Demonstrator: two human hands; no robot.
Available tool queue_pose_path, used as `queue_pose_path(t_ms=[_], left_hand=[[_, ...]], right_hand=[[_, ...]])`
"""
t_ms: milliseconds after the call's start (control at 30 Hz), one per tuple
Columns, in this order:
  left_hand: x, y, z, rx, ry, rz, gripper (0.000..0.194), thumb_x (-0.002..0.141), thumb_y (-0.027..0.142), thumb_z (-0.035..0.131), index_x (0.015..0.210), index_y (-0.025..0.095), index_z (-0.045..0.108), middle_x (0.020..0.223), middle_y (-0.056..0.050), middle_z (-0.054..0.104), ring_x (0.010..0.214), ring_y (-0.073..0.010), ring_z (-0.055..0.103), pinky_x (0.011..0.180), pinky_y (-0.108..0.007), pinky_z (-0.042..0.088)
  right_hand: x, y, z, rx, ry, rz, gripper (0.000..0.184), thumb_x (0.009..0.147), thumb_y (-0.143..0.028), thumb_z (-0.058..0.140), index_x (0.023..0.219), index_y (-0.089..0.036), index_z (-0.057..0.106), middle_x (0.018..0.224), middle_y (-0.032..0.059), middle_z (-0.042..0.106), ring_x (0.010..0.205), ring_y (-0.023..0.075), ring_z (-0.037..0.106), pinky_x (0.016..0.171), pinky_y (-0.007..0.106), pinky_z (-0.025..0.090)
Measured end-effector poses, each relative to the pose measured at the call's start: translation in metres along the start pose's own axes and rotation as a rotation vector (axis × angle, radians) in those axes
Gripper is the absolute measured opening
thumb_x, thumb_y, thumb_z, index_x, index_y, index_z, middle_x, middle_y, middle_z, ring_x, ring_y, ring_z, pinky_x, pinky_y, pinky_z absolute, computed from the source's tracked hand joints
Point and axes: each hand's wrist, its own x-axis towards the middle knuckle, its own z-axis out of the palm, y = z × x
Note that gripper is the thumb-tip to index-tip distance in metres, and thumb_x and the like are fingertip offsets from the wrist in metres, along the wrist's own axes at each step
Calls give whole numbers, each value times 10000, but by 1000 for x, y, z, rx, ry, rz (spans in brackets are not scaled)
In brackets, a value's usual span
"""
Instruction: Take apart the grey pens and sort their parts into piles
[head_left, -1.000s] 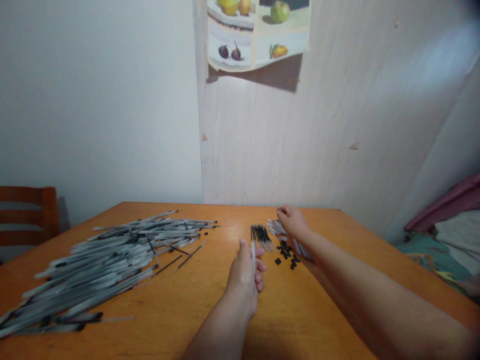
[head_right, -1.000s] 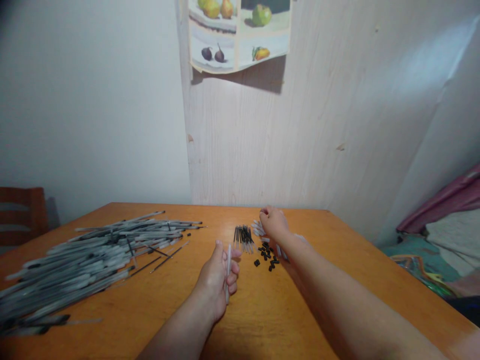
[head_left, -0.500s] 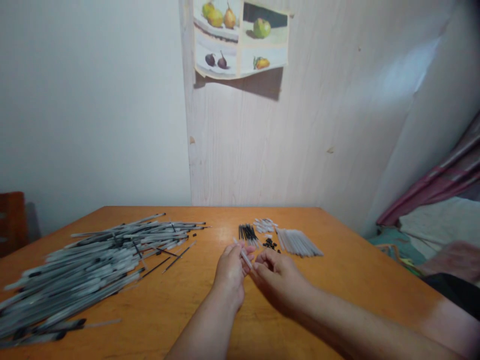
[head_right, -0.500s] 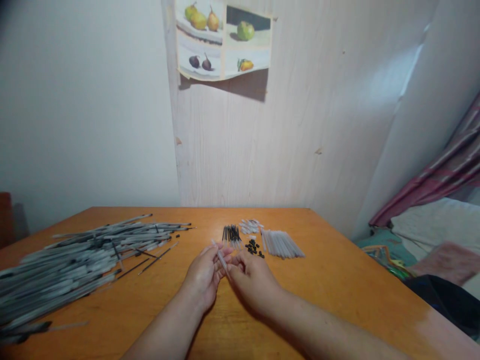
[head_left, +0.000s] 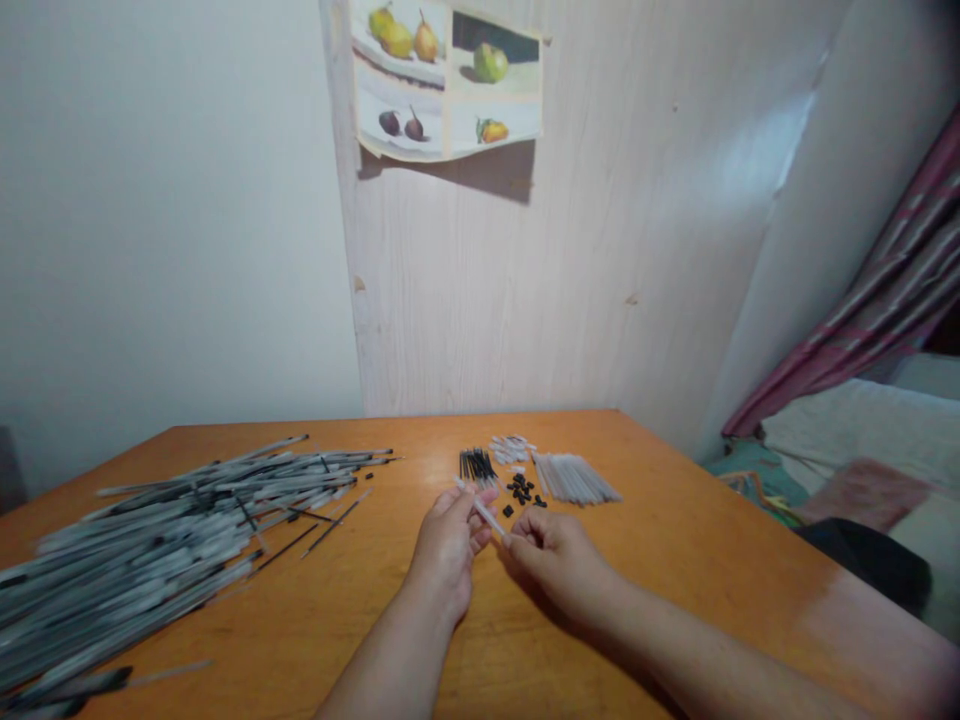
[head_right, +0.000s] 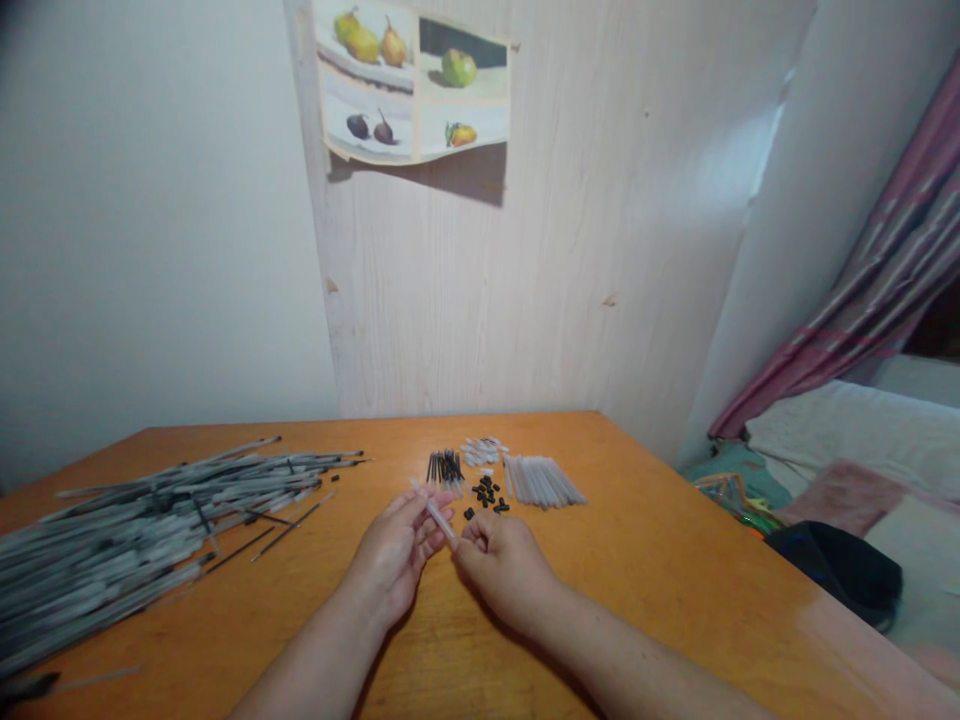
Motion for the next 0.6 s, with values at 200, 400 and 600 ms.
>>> queue_pose_path(t_ms=[200, 400, 600], left_hand=[[1, 2, -4, 76, 48, 83, 300, 776, 356, 733, 964, 148, 626, 966, -91, 714, 691, -94, 631, 591, -192, 444], [8, 2, -10, 117, 99, 125, 309, 782, 381, 701, 971, 154, 614, 936, -74, 703, 683, -97, 620, 596, -209, 442], [10, 5, -11, 109, 124, 120, 218, 822, 342, 660, 929, 161, 602, 896, -61, 695, 669, -94, 619, 581, -204, 438]], right_hand=[[12, 7, -24, -255, 188, -3, 255, 875, -370, 534, 678, -208, 545, 587, -22, 555, 553, 118, 445, 523, 245, 265], [28, 16, -55, -611, 289, 137, 322, 884, -474, 517, 692, -228, 594, 630, 24, 627, 590, 161, 508, 534, 270, 248], [37, 27, -63, -827, 255, 229, 343, 915, -470, 460, 794, -218, 659, 759, 84, 690, 686, 216, 619, 588, 283, 332]])
